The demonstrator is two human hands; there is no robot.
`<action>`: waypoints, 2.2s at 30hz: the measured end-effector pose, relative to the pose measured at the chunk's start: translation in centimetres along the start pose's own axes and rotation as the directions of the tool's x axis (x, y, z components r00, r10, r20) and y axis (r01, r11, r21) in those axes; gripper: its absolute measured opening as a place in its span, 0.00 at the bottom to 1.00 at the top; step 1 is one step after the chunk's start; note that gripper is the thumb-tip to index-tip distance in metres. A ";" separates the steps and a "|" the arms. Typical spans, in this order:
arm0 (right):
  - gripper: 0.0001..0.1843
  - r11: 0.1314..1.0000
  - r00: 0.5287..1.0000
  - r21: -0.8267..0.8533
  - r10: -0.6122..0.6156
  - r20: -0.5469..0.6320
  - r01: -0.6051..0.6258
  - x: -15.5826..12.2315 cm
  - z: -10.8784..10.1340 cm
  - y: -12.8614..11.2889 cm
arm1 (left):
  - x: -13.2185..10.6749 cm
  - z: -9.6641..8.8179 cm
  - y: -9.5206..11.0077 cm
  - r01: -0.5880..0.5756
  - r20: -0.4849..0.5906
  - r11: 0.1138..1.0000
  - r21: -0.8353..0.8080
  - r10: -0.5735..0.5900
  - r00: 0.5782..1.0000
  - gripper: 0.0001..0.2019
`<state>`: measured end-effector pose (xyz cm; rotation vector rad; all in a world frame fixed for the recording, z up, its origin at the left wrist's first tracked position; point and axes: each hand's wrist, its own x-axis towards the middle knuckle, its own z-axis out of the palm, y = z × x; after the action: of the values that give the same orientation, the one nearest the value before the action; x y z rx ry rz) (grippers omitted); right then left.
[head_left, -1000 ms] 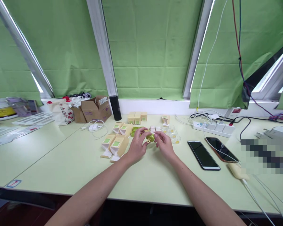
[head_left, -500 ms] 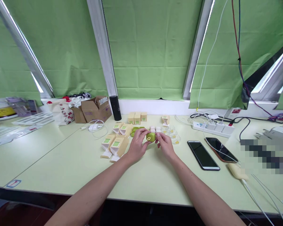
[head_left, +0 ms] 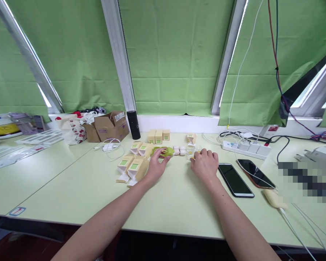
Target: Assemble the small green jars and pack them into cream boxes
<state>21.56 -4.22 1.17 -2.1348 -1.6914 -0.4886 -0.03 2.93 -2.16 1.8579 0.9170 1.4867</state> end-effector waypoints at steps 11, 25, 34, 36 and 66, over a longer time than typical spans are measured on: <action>0.12 0.999 0.982 0.018 -0.030 0.188 0.028 0.7 0.9 0.6 | 0.2 0.3 -0.2 0.119 -0.022 0.981 -0.155 -0.123 0.992 0.23; 0.15 0.684 0.900 0.658 -0.436 0.022 0.315 -1.3 1.5 -3.3 | 0.6 0.0 0.7 0.189 -0.013 0.944 -0.269 -0.200 0.980 0.27; 0.19 0.682 0.983 0.729 -0.168 0.079 0.058 -0.9 1.9 -2.8 | 0.9 -0.2 1.0 0.286 -0.005 0.890 -0.355 -0.308 0.951 0.27; 0.31 0.721 0.974 0.693 -0.140 0.178 -0.023 -1.0 2.6 -3.0 | 0.9 -0.2 0.8 0.302 -0.001 0.874 -0.381 -0.326 0.945 0.26; 0.19 -0.557 0.866 0.671 -0.221 0.449 -0.490 -0.5 3.8 -3.4 | 0.8 -0.2 0.2 0.335 0.002 0.831 -0.445 -0.373 0.928 0.28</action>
<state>18.25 -2.08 -2.18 -0.6619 -0.7358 1.4416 -0.07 3.48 -1.48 1.2293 0.8257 1.4021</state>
